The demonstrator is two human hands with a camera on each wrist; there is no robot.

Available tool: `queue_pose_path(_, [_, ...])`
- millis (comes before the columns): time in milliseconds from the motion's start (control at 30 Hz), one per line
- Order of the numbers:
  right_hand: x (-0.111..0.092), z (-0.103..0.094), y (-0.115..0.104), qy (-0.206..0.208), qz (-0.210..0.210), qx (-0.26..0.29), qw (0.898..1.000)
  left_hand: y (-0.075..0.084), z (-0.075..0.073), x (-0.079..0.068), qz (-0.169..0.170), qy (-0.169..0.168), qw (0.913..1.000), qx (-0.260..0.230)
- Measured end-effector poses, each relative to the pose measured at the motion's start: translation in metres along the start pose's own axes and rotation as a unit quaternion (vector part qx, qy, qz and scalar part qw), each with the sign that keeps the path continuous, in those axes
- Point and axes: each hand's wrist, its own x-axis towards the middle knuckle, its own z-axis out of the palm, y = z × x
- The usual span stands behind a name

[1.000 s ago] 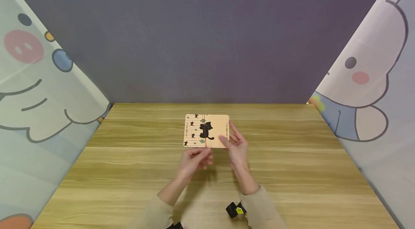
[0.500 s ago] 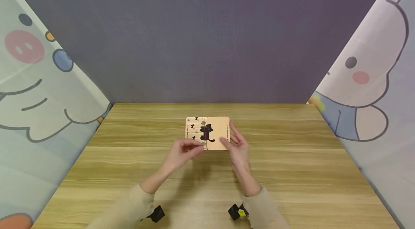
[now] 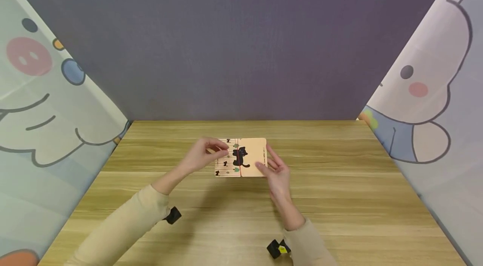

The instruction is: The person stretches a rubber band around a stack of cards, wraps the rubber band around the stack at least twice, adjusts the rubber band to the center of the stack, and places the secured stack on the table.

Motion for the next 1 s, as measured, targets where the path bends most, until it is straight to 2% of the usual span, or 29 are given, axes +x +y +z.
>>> queue_pose_path(267, [-0.001,-0.004,0.006,-0.021,-0.026,0.004,0.999,0.003,-0.014,0.025,-0.032,0.022,0.9956,0.086])
queue_pose_path(300, [0.006,-0.010,0.018,-0.039,-0.038,0.022,0.998,0.002,-0.015,0.027,-0.030,0.023,0.9946,0.097])
queue_pose_path(500, [0.005,-0.009,0.016,-0.043,-0.037,0.024,0.998,-0.007,-0.013,0.037,-0.031,0.013,0.9911,0.129])
queue_pose_path(533, [-0.001,-0.003,0.005,-0.026,-0.025,0.007,0.999,-0.009,-0.012,0.038,-0.030,0.010,0.9914,0.127])
queue_pose_path(733, [-0.003,0.000,0.000,-0.016,-0.007,0.006,1.000,-0.019,-0.003,0.039,-0.005,0.001,0.9955,0.095])
queue_pose_path(1000, [-0.005,0.004,0.000,-0.003,-0.009,0.021,1.000,-0.028,0.008,0.038,0.030,0.023,0.9984,0.042])
